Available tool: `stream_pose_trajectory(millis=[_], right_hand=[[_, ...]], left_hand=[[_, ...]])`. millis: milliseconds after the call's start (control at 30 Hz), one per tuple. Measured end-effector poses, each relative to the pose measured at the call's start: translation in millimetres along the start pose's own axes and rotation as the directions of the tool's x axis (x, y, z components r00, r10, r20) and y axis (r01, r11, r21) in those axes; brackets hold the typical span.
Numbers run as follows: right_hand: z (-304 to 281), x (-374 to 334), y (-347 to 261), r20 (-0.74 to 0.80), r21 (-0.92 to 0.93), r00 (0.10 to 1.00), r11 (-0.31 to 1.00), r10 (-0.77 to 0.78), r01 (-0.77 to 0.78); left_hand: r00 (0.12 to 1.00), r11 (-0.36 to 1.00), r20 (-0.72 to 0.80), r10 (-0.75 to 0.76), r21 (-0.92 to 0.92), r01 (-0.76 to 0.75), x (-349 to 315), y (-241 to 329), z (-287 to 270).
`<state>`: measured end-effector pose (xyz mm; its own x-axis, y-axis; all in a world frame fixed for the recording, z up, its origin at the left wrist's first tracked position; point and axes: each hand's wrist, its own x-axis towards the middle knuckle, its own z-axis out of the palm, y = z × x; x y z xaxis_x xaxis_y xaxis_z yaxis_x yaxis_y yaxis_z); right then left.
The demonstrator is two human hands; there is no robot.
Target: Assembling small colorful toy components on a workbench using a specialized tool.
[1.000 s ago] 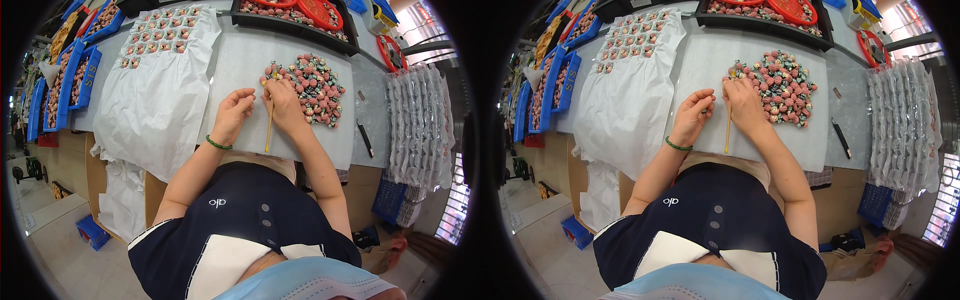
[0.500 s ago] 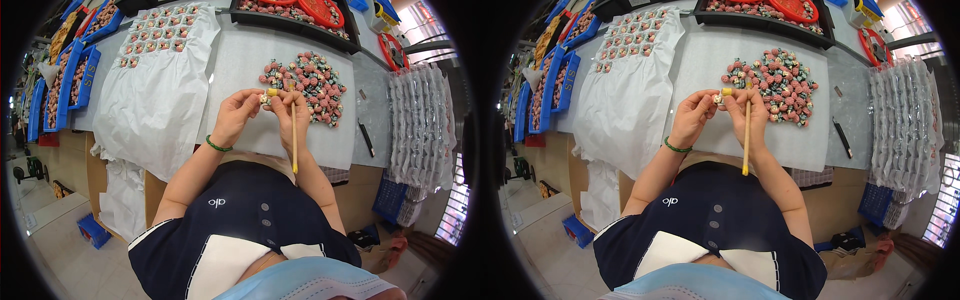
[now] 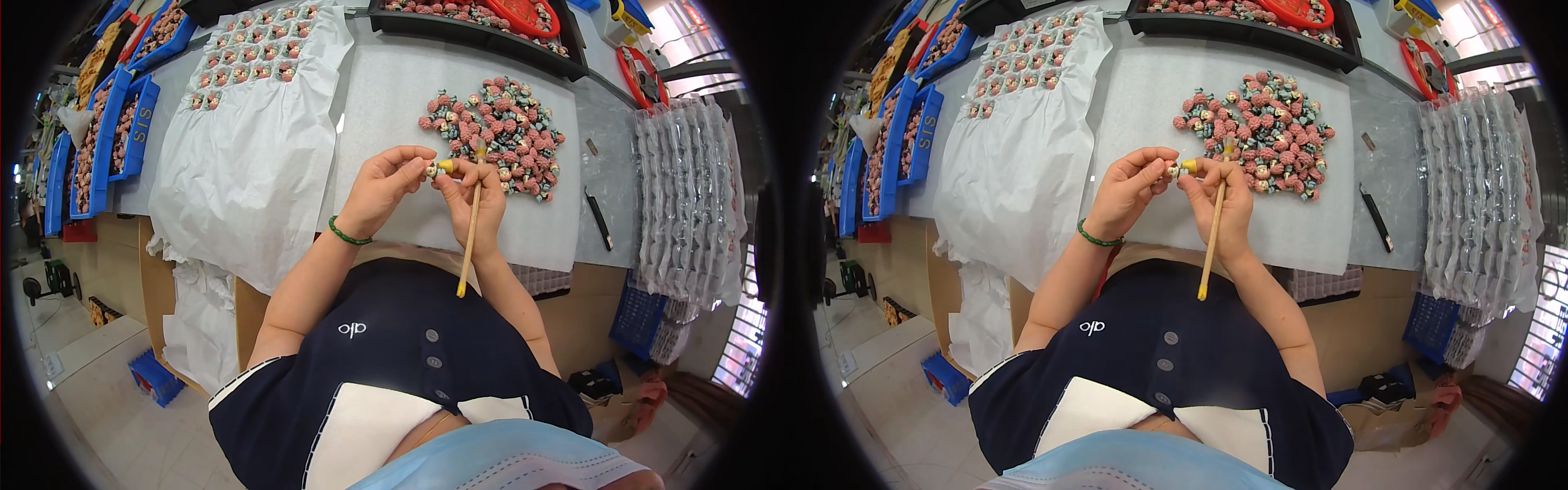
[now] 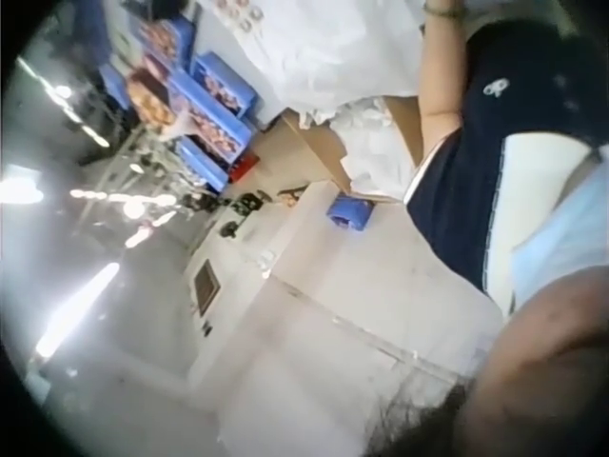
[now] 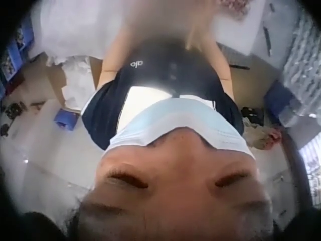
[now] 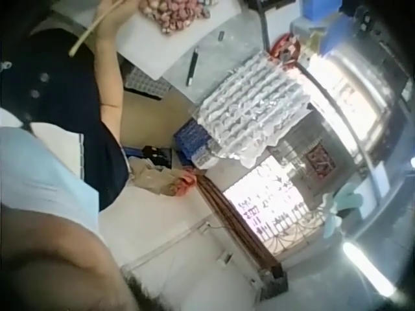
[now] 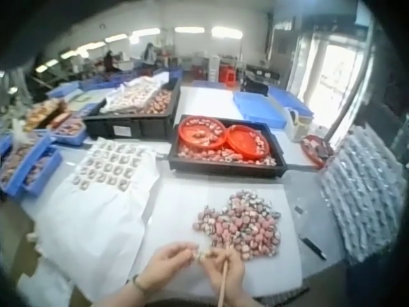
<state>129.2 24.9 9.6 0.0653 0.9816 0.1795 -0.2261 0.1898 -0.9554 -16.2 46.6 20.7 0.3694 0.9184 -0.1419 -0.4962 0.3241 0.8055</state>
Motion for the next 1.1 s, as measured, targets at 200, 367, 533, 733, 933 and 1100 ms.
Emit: stream_pose_trajectory(millis=[200,367,533,733,933,1100], right_hand=[[-4.2,-4.3,0.9,0.070,-0.292,0.980,0.936,-0.185,0.198],[-4.6,-6.7,1.8,0.088,-0.294,0.976,0.931,-0.199,0.217],[-3.6,-2.8,-3.6,-0.021,-0.080,0.973,0.971,-0.229,0.227],[-11.3,4.6,-16.9,-0.020,-0.115,0.989,0.983,-0.146,0.143],[-8.6,-3.4,-3.5,0.016,-0.136,0.997,0.988,-0.073,0.074],[-5.9,-7.6,7.3,0.046,-0.084,0.999,0.996,0.015,-0.011]], left_hand=[[0.999,0.996,0.024,0.034,-0.078,-0.032,-0.1,-0.5,-0.9],[0.999,0.989,-0.007,0.050,-0.136,-0.050,-1.8,1.0,1.3],[0.999,0.997,-0.041,-0.034,-0.069,0.031,-1.7,1.1,-3.8],[0.992,0.996,-0.105,-0.069,-0.059,0.064,-2.8,3.0,2.5],[0.988,0.993,-0.114,-0.107,-0.066,0.100,-0.6,-1.1,3.2],[0.987,0.994,-0.126,-0.098,-0.056,0.092,2.3,-3.3,0.1]])
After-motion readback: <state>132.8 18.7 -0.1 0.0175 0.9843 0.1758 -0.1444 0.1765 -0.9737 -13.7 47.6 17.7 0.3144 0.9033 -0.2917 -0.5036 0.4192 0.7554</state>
